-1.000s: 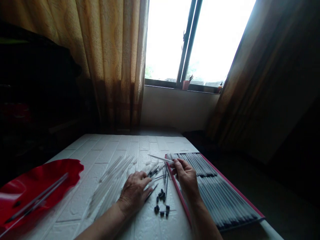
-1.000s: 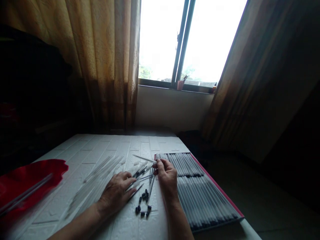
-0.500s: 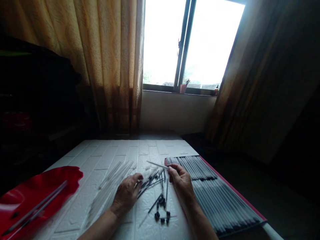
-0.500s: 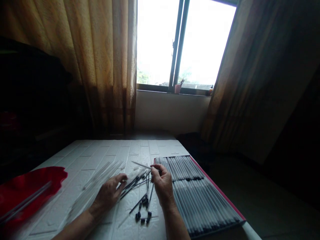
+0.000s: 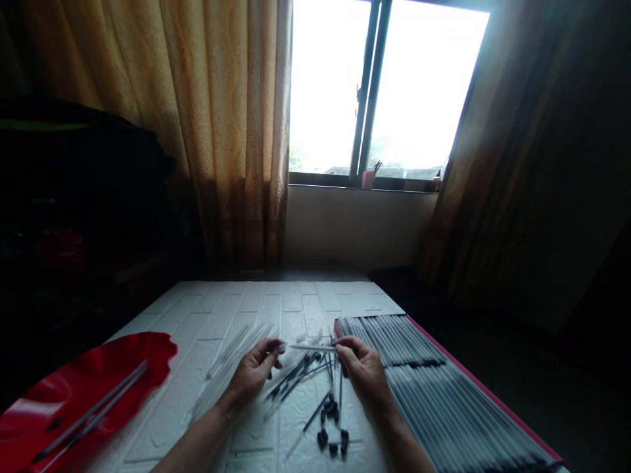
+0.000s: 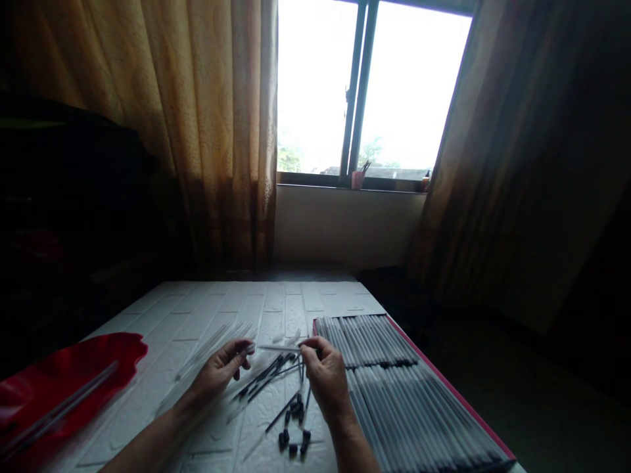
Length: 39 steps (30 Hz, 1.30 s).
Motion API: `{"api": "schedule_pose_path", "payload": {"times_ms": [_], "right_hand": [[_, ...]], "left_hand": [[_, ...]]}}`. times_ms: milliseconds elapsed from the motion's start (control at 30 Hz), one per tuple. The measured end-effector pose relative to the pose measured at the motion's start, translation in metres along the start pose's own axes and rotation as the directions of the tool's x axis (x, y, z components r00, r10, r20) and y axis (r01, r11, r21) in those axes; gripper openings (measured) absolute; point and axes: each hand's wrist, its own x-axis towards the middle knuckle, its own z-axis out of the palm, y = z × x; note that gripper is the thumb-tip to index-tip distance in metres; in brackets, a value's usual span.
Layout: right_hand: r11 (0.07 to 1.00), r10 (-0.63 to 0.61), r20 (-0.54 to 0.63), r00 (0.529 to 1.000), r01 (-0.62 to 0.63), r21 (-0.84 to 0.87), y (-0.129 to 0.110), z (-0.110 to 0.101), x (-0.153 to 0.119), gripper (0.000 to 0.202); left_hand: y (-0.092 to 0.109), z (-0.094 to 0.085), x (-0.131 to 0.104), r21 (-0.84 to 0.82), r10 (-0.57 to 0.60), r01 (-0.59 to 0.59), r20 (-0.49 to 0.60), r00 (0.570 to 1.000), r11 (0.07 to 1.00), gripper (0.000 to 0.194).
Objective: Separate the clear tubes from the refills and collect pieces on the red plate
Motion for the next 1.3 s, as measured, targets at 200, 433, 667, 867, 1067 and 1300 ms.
{"api": "schedule_pose_path", "payload": {"times_ms": [200, 433, 667, 867, 1067, 1300], "right_hand": [[1.0, -0.009, 0.016, 1.0, 0.009, -0.012, 0.005, 0.003, 0.0, 0.024], [0.994, 0.106, 0.188, 0.976, -0.107, -0.002, -0.001, 0.005, -0.002, 0.027], [0.994, 0.08, 0.479, 0.874, -0.037, -0.098, -0.008, 0.021, -0.018, 0.027], [0.983, 0.031, 0.472, 0.881, 0.059, -0.174, 0.001, 0.041, -0.03, 0.036], [0.921, -0.008, 0.432, 0.902, 0.174, -0.348, 0.008, 0.062, -0.044, 0.032], [0.859, -0.045, 0.389, 0.92, 0.234, -0.455, 0.019, 0.081, -0.059, 0.03]], "left_hand": [[0.002, 0.002, -0.002, -0.001, -0.015, 0.015, 0.026, 1.0, 1.0, 0.045], [0.007, -0.004, -0.004, -0.053, -0.045, 0.049, 0.085, 0.995, 0.997, 0.042], [0.009, -0.019, 0.004, -0.214, -0.121, 0.133, 0.07, 0.99, 0.968, 0.05], [0.019, -0.014, -0.003, -0.356, -0.203, 0.188, -0.005, 0.979, 0.915, 0.037], [0.031, -0.003, -0.005, -0.574, -0.392, 0.259, -0.12, 0.912, 0.777, 0.023], [0.028, 0.004, -0.007, -0.564, -0.42, 0.24, -0.213, 0.882, 0.79, 0.02]]}}
